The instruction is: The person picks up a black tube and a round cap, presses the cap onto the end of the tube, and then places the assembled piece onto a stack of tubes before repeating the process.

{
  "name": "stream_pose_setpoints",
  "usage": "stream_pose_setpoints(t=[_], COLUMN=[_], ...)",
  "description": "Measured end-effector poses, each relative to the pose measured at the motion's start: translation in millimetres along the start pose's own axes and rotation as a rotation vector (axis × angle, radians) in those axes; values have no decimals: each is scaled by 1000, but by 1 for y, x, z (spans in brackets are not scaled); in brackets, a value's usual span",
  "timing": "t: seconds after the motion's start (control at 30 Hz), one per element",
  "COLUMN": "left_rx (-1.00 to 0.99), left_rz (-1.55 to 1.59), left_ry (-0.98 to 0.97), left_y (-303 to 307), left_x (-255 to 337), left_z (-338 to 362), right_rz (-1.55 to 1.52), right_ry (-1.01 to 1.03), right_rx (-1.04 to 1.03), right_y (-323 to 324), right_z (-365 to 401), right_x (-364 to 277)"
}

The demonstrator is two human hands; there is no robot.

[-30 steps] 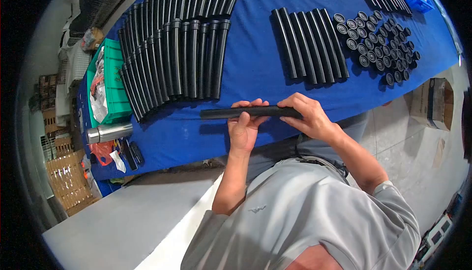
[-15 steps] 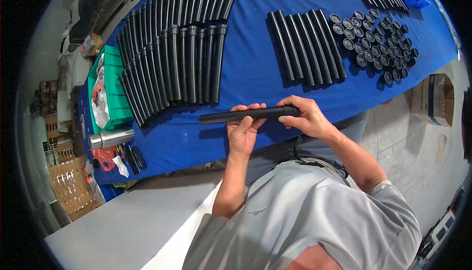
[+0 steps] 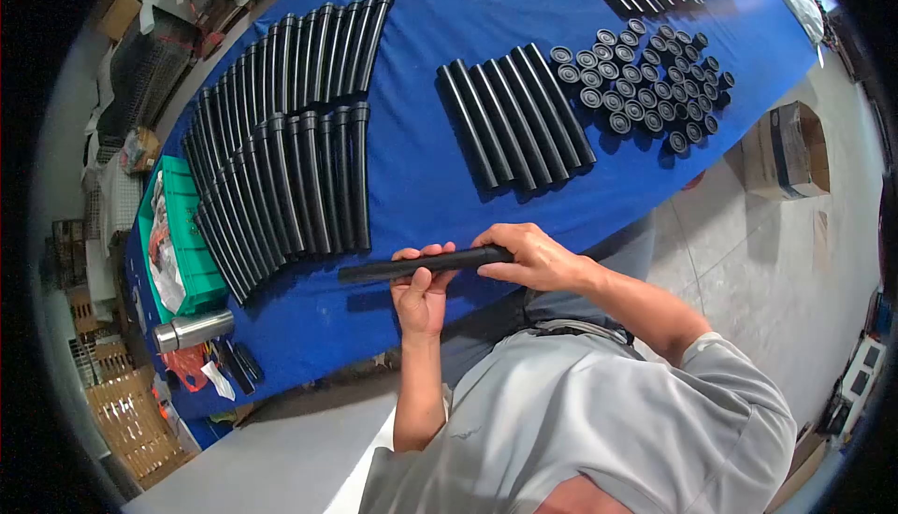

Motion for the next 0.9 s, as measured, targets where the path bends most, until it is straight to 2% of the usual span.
stream_pose_setpoints(t=[0.03,0.27,0.37,0.5,0.57,0.63,0.73,0.83,0.87,0.9], left_rx=[0,-41,-41,28,-5,-40,-69,-71,-64,-60], left_rz=[1,-28,-43,-37,-28,-13,5,-7,-21,-16], left_ry=[0,-34,-45,-46,-47,-59,-24,7,10,11], left_y=[1,1,1,8,8,7,0,0,2,4], left_x=[0,2,2,3,3,3,3,1,2,3], left_z=[0,0,1,1,0,1,-1,-1,-2,-2], right_rz=[52,105,98,94,254,363,98,-13,9,11], right_ry=[92,81,149,135,271,335,162,-48,65,58], right_rx=[0,2,34,25,110,74,39,37,104,86], right_y=[1,-2,0,0,6,-3,1,-2,0,-1], right_z=[-1,1,1,-1,5,7,5,5,5,4], right_x=[-4,4,4,-3,-26,-31,-20,5,0,1])
Point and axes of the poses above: each hand's wrist, its own z-axis away from the middle knuckle, its own y-axis out of the back of the hand, x = y × z, the point moved 10 cm from there along -z, towards the middle knuckle, and after that the axes turned 2 degrees about y, right-handed, at the moved point
